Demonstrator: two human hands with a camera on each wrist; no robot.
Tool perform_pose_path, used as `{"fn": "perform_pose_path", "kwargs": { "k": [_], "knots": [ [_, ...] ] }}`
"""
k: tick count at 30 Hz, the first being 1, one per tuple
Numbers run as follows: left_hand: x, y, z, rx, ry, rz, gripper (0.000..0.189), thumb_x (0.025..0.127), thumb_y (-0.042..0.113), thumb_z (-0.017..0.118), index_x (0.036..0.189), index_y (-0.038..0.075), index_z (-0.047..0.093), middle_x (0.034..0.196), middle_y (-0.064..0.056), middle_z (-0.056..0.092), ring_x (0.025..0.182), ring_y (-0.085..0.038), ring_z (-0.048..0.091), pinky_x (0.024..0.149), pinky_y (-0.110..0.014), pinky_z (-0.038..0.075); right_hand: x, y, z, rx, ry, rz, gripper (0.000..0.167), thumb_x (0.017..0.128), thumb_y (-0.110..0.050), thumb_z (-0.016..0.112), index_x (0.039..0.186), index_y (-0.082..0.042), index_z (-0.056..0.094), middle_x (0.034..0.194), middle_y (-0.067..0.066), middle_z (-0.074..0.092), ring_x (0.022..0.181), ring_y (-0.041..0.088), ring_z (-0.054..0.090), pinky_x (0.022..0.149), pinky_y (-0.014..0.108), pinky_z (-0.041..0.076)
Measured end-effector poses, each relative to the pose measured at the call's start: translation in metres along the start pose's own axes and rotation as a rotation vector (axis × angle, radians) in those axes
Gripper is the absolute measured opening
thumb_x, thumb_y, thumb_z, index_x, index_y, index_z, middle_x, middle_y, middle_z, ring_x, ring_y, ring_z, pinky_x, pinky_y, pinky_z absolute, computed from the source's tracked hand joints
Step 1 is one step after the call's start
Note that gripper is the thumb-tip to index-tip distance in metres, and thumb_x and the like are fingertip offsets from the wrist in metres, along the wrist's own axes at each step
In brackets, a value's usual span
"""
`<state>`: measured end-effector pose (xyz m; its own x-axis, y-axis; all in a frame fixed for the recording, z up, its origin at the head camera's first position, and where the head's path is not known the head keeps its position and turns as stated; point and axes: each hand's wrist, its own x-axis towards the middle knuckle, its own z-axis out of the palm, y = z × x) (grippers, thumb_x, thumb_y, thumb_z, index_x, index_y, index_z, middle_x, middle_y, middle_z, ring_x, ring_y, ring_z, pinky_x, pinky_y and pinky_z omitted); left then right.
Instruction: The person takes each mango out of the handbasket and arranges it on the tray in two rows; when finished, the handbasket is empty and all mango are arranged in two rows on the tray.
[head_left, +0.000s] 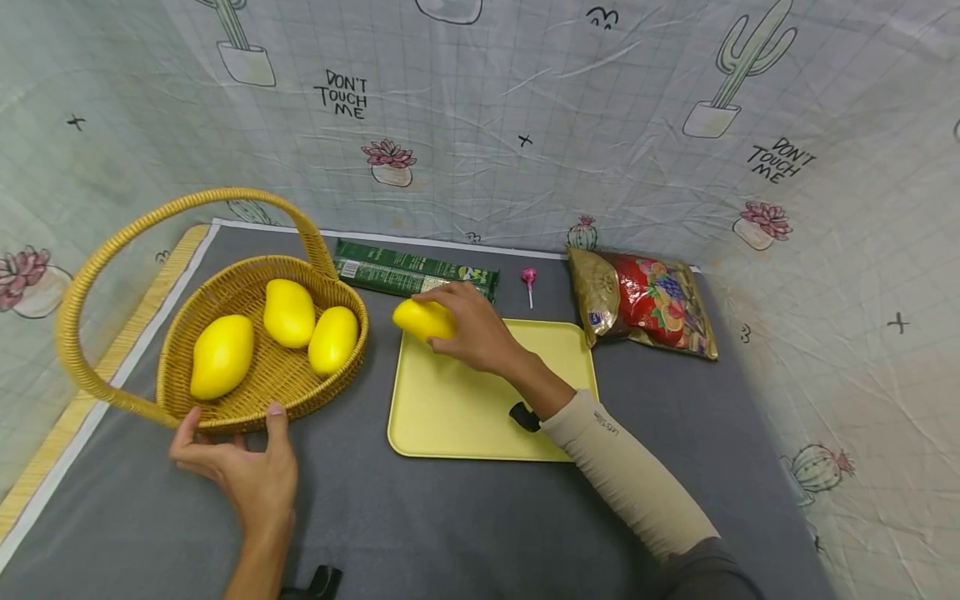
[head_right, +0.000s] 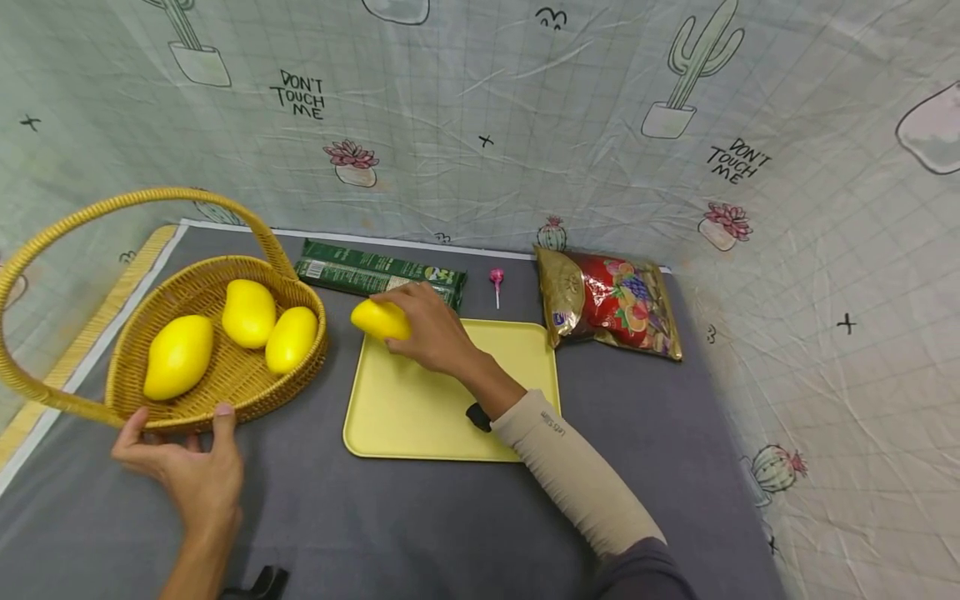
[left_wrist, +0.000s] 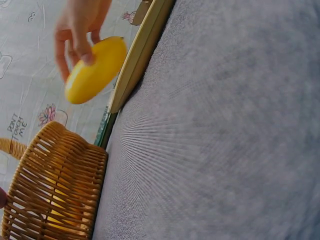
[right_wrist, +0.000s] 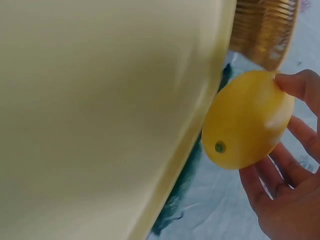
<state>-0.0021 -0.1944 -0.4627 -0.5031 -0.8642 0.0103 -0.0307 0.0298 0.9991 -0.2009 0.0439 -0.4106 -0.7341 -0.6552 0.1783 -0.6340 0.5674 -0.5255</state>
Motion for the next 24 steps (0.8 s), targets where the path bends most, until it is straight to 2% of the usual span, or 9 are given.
{"fn": "perform_pose_path", "kwargs": {
  "k": [5, 11, 19, 24],
  "knots": [
    [0.000, 0.000, 0.000, 0.006, 0.000, 0.005, 0.077, 0.097, 0.020, 0.077, 0.153, 0.026, 0.024, 0.159, -0.002, 0.006, 0.160, -0.012, 0.007, 0.132, -0.054, 0.019, 0.001, 0.014, 0.001, -0.008, -0.047, 0.024, 0.057, 0.091, -0.018, 0.083, 0.145, -0.018, 0.064, 0.146, 0.005, 0.064, 0.139, 0.028, 0.054, 0.133, 0.049, 0.021],
    [-0.001, 0.000, 0.000, 0.011, -0.008, 0.007, 0.077, 0.097, 0.021, 0.077, 0.153, 0.026, 0.024, 0.159, -0.003, 0.006, 0.160, -0.013, 0.007, 0.132, -0.055, 0.018, 0.003, 0.021, 0.004, -0.006, -0.080, 0.017, 0.055, 0.092, -0.016, 0.081, 0.145, -0.017, 0.065, 0.146, 0.007, 0.065, 0.139, 0.030, 0.054, 0.134, 0.049, 0.020],
    [0.000, 0.000, 0.000, 0.014, -0.009, 0.012, 0.078, 0.097, 0.021, 0.077, 0.153, 0.025, 0.024, 0.158, -0.003, 0.007, 0.160, -0.013, 0.007, 0.132, -0.056, 0.019, 0.005, 0.021, 0.005, -0.027, -0.126, -0.021, 0.052, 0.096, -0.016, 0.077, 0.147, -0.016, 0.065, 0.151, 0.006, 0.063, 0.145, 0.031, 0.051, 0.134, 0.053, 0.016],
    [0.000, -0.001, -0.001, 0.003, -0.011, 0.012, 0.078, 0.097, 0.021, 0.077, 0.153, 0.025, 0.024, 0.158, -0.003, 0.006, 0.160, -0.013, 0.006, 0.132, -0.056, 0.018, 0.004, 0.014, 0.003, 0.006, -0.104, -0.042, 0.054, 0.099, -0.023, 0.077, 0.150, -0.019, 0.061, 0.154, 0.003, 0.060, 0.147, 0.028, 0.049, 0.134, 0.053, 0.016]
  ]
}}
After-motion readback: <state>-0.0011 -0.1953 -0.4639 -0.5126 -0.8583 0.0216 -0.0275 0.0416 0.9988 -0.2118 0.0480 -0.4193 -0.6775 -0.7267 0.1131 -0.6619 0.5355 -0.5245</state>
